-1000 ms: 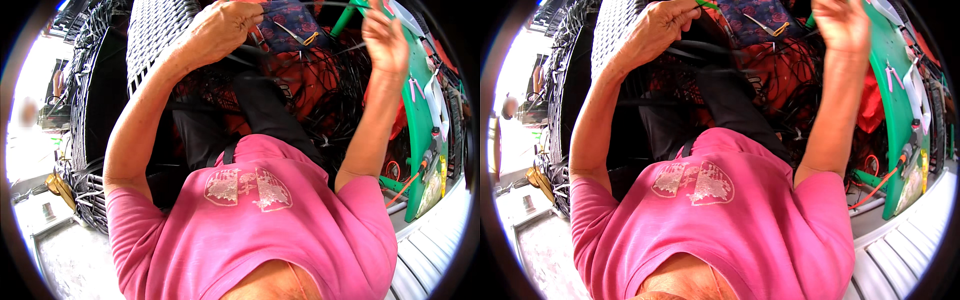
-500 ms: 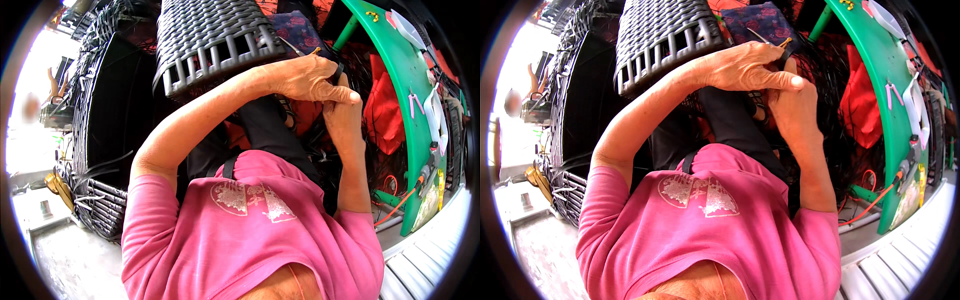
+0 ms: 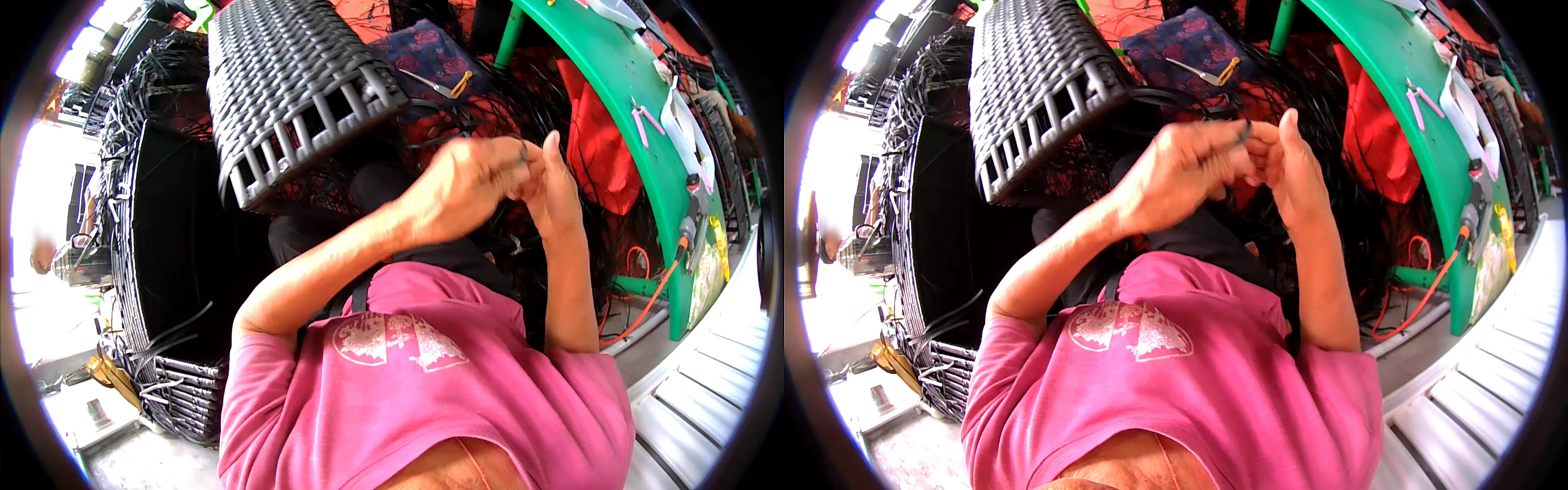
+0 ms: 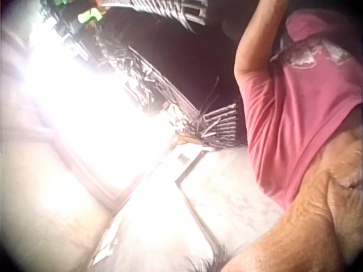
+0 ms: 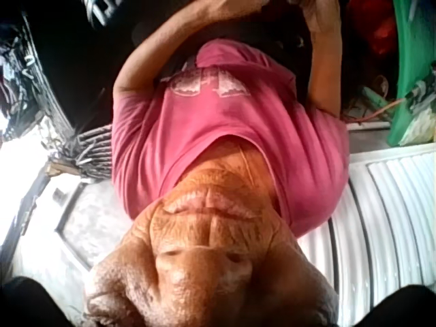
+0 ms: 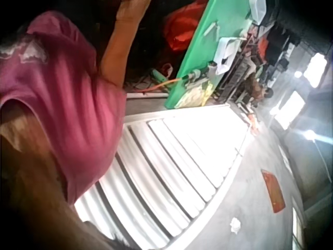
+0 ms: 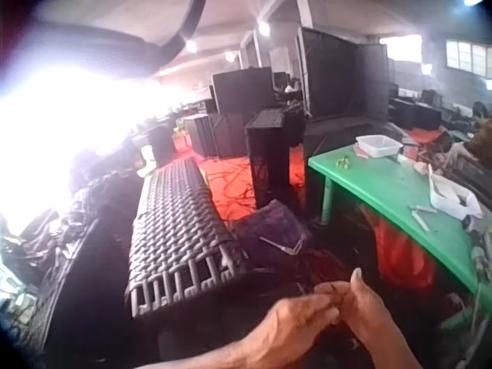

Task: The person weaves strips of synthetic rattan into a black furniture frame by hand, pulling the strips through the existing weave and securing them.

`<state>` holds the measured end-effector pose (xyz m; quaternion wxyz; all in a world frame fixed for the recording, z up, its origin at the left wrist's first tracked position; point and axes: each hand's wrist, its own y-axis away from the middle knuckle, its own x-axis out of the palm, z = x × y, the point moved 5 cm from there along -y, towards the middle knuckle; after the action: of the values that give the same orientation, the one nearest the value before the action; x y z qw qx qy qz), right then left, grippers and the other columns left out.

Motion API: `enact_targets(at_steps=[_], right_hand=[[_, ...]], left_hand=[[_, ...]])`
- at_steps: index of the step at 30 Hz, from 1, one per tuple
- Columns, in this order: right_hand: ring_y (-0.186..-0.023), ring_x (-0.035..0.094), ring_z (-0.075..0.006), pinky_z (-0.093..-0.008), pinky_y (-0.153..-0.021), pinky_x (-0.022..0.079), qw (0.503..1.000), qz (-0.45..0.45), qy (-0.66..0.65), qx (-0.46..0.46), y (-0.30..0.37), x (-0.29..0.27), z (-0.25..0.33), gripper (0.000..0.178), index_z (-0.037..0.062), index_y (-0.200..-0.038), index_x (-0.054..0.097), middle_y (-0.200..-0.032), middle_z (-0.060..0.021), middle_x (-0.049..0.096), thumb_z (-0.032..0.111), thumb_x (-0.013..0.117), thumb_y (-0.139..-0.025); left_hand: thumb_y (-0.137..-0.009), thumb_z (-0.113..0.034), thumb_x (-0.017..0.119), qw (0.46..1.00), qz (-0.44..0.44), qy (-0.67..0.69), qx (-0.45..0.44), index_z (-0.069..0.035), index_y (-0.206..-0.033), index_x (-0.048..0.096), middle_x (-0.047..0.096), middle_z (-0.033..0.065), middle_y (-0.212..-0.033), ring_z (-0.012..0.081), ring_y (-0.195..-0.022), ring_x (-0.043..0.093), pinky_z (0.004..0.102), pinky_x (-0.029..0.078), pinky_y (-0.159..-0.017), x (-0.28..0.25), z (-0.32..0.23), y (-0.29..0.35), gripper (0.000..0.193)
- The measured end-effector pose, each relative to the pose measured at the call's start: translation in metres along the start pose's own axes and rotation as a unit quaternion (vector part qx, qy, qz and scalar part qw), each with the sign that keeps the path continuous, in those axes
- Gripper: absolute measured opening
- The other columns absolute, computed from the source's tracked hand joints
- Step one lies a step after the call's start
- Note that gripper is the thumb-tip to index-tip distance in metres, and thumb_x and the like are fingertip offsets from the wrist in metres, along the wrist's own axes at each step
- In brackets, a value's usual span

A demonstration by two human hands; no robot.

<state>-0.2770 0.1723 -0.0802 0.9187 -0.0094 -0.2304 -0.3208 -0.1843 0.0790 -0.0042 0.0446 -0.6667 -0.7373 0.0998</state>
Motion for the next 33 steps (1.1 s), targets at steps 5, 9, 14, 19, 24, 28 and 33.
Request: enact_targets(at_steps=[5, 9, 14, 19, 24, 28, 33], right_hand=[[-0.071, 0.052, -0.0142, -0.0245, -0.061, 0.046, 0.912, 0.039, -0.399, 0.089, -0.016, -0.014, -0.004, 0.043, -0.0081, -0.121, 0.044, -0.1, -0.0131, 0.059, 0.028, 0.042, -0.098], [-0.059, 0.041, -0.0088, -0.021, -0.049, 0.038, 0.876, 0.089, -0.471, 0.046, -0.014, -0.068, 0.027, 0.033, -0.0117, -0.116, 0.044, -0.08, -0.0068, 0.046, 0.015, 0.045, -0.096], [-0.046, 0.033, -0.0011, -0.0152, -0.04, 0.024, 0.971, -0.179, 0.089, -0.13, 0.033, -0.047, 0.065, 0.029, -0.001, -0.104, 0.06, -0.064, 0.0033, 0.047, 0.023, 0.047, -0.096], [-0.058, 0.055, -0.0256, -0.035, -0.052, 0.045, 0.666, -0.169, 0.613, -0.39, 0.054, 0.028, 0.021, 0.024, 0.0042, -0.103, 0.065, -0.068, -0.0089, 0.05, 0.001, 0.062, -0.079], [-0.058, 0.054, -0.0215, -0.0296, -0.048, 0.043, 0.668, -0.142, 0.612, -0.4, 0.066, 0.037, -0.007, 0.025, 0.0046, -0.097, 0.068, -0.065, -0.0074, 0.048, -0.001, 0.067, -0.073], [-0.066, 0.057, -0.0154, -0.0256, -0.058, 0.045, 0.863, -0.091, 0.462, -0.184, 0.066, -0.018, -0.034, 0.02, 0.002, -0.1, 0.067, -0.072, -0.0064, 0.058, 0.013, 0.059, -0.085], [-0.081, 0.059, -0.0132, -0.026, -0.073, 0.046, 0.964, -0.098, 0.233, -0.083, 0.039, -0.026, 0.014, 0.056, -0.0049, -0.11, 0.06, -0.086, -0.0092, 0.065, 0.045, 0.04, -0.096]], left_hand=[[-0.078, -0.011, 0.058, 0.919, 0.197, -0.268, 0.21, -0.008, -0.072, 0.052, 0.053, 0.0075, -0.072, 0.0263, -0.071, 0.056, 0.0375, 0.044, -0.064, 0.06, 0.031, 0.057, 0.009], [-0.082, -0.019, 0.059, 0.876, 0.384, -0.258, 0.137, -0.006, -0.083, 0.056, 0.056, 0.0087, -0.079, 0.0257, -0.08, 0.058, 0.0384, 0.045, -0.07, 0.092, 0.069, 0.101, 0.014], [-0.089, -0.04, 0.057, 0.966, 0.245, -0.06, -0.055, 0.001, -0.117, 0.05, 0.059, 0.0139, -0.108, 0.0255, -0.099, 0.058, 0.0369, 0.045, -0.087, 0.058, 0.086, 0.079, 0.05], [-0.085, -0.051, 0.06, 0.963, -0.09, 0.177, -0.184, 0.003, -0.124, 0.042, 0.057, 0.008, -0.101, 0.0157, -0.093, 0.056, 0.0288, 0.044, -0.082, 0.015, 0.078, 0.016, 0.069], [-0.082, -0.029, 0.067, 0.92, -0.306, 0.146, -0.198, 0.001, -0.102, 0.053, 0.051, 0.0021, -0.066, 0.0111, -0.059, 0.049, 0.027, 0.042, -0.054, -0.014, 0.062, -0.015, 0.039], [-0.093, -0.035, 0.05, 0.92, -0.21, 0.268, -0.192, -0.001, -0.088, 0.053, 0.047, 0.0008, -0.059, 0.0092, -0.046, 0.043, 0.0242, 0.036, -0.044, -0.015, 0.077, -0.023, 0.034], [-0.099, -0.039, 0.036, 0.976, -0.063, 0.192, -0.079, -0.007, -0.085, 0.051, 0.044, -0.0016, -0.057, 0.0064, -0.047, 0.041, 0.0215, 0.034, -0.044, 0.044, 0.076, 0.0, 0.038]])
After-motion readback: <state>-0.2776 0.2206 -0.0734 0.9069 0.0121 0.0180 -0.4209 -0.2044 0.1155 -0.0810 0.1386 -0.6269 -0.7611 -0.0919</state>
